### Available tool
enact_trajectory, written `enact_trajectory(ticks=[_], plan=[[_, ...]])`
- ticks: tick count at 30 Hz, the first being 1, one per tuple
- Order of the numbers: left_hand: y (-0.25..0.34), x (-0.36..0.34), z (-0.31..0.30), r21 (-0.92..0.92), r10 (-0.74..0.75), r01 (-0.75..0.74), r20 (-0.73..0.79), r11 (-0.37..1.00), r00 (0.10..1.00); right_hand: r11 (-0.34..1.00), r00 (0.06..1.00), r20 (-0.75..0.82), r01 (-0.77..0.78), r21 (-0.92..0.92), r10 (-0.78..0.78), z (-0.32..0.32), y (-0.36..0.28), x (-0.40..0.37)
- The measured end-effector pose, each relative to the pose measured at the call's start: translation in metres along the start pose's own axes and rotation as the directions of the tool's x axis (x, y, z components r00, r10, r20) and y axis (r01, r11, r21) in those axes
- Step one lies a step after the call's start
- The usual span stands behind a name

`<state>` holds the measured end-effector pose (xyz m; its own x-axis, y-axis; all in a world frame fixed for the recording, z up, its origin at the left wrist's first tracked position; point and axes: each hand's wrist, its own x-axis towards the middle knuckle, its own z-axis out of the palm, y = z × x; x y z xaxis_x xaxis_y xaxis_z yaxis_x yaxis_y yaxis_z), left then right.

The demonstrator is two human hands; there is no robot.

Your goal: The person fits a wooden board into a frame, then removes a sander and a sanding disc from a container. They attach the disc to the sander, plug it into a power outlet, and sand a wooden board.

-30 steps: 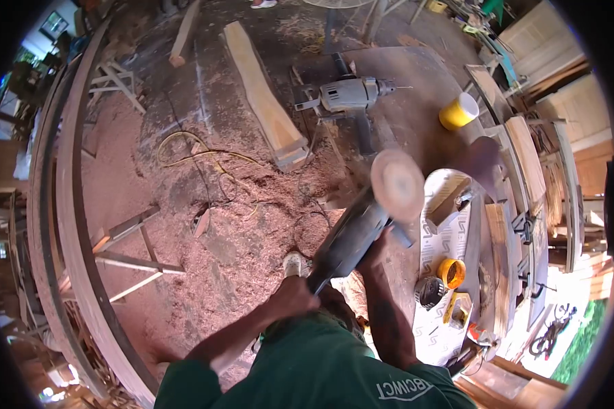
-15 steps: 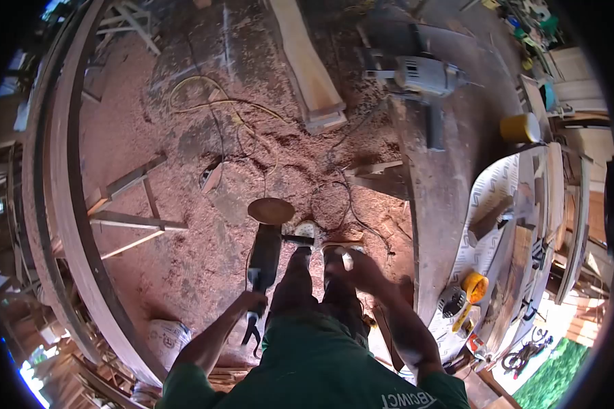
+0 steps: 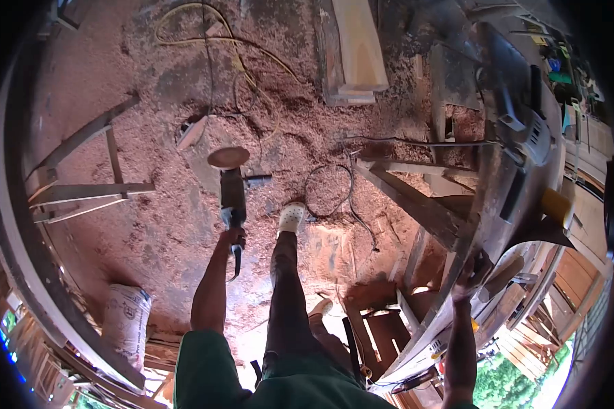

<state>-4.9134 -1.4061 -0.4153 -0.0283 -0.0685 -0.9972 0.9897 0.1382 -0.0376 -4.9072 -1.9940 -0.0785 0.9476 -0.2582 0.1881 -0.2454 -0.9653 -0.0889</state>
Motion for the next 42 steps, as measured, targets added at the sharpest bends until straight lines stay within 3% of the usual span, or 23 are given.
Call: enact_trajectory(ticks=[1,2,4,6,8,11,14,16,18,21,22,23,24,25,26,27,28,30,32,34,36,40,42], plan=[[0.002,0.019,0.002,0.051,0.060,-0.060,0.006,0.997,0.998,0.997,1.000,-0.016,-0.025,0.069,0.026,0.000,-0.009,0.003],[0.004,0.038,0.004,0.062,0.113,-0.111,-0.028,0.992,0.993,0.979,0.981,-0.027,0.189,-0.079,-0.192,0.006,0.009,-0.002],[0.017,0.061,0.011,0.145,0.200,-0.187,-0.079,0.972,0.977,0.992,0.992,0.082,0.099,-0.081,-0.092,-0.006,0.010,-0.007],[0.028,0.089,0.010,0.164,0.199,-0.186,-0.067,0.969,0.978,0.823,0.867,0.117,0.496,-0.277,-0.484,-0.009,0.011,0.000],[0.029,0.122,0.006,0.181,0.183,-0.168,-0.074,0.969,0.980,0.846,0.864,0.212,0.495,-0.197,-0.456,-0.022,0.014,0.002],[0.013,0.156,0.007,0.265,0.295,-0.255,-0.123,0.930,0.948,0.693,0.812,0.298,0.584,-0.422,-0.503,-0.033,0.036,-0.009],[-0.009,0.187,0.008,0.107,0.104,-0.089,-0.143,0.990,0.984,0.866,0.917,0.213,0.392,-0.312,-0.338,-0.033,0.029,-0.015],[-0.071,0.256,-0.022,0.294,0.084,-0.057,-0.083,0.954,0.993,0.780,0.826,0.246,0.561,-0.278,-0.506,-0.021,0.012,0.001],[-0.099,0.260,-0.014,0.806,0.473,0.046,-0.391,0.590,0.790,0.670,0.711,0.245,0.703,-0.239,-0.659,-0.007,0.012,0.012],[-0.153,0.303,-0.012,0.795,0.406,0.220,-0.500,0.565,0.765,0.737,0.789,0.251,0.614,-0.282,-0.562,-0.007,0.030,-0.009],[-0.135,0.262,0.014,0.937,0.408,0.339,-0.342,0.081,0.847,0.755,0.820,0.240,0.573,-0.320,-0.520,-0.013,0.036,-0.021],[-0.155,0.250,0.025,0.908,0.526,0.329,-0.418,0.257,0.741,0.762,0.852,0.209,0.523,-0.381,-0.480,-0.021,0.045,-0.031],[-0.193,0.276,0.010,0.952,0.505,0.246,-0.304,0.179,0.808,0.763,0.885,0.165,0.460,-0.455,-0.435,-0.031,0.054,-0.039],[-0.180,0.236,0.030,0.995,0.583,0.027,-0.079,0.098,0.809,0.981,0.991,0.060,-0.123,0.148,0.116,-0.015,0.037,-0.053],[-0.159,0.183,0.059,0.921,0.521,-0.083,-0.139,0.380,0.842,0.998,0.996,0.074,-0.055,-0.018,0.056,-0.017,0.046,-0.049],[-0.178,0.192,0.052,0.985,0.555,-0.140,0.061,0.101,0.829,0.913,0.975,-0.034,-0.192,0.361,0.219,-0.002,0.028,-0.041],[-0.159,0.142,0.082,0.959,0.586,-0.216,0.068,0.186,0.807,0.978,0.997,-0.013,-0.072,0.197,0.076,-0.009,0.005,-0.017],[-0.140,0.092,0.116,0.933,0.601,-0.321,0.165,0.161,0.782,0.976,0.989,-0.117,-0.063,0.208,0.089,0.000,0.006,-0.017],[-0.099,0.027,0.163,0.840,0.584,-0.396,0.121,0.371,0.803,0.983,0.989,-0.133,-0.040,0.182,0.064,-0.006,0.001,-0.007],[-0.039,-0.052,0.221,0.634,0.655,-0.636,0.258,0.440,0.710,0.979,0.982,-0.167,-0.054,0.196,0.088,0.000,0.003,-0.008],[-0.011,-0.043,0.251,0.561,0.879,-0.797,0.238,0.222,0.412,0.965,0.974,-0.152,-0.128,0.230,0.166,0.001,-0.001,-0.007],[0.093,-0.248,0.400,0.228,0.909,-0.965,0.417,-0.127,-0.021,0.948,0.951,-0.185,-0.200,0.246,0.249,-0.008,-0.012,-0.009],[0.111,-0.302,0.474,0.193,0.843,-0.975,0.537,-0.113,0.009,0.958,0.957,-0.172,-0.197,0.210,0.235,-0.016,-0.014,-0.008]])
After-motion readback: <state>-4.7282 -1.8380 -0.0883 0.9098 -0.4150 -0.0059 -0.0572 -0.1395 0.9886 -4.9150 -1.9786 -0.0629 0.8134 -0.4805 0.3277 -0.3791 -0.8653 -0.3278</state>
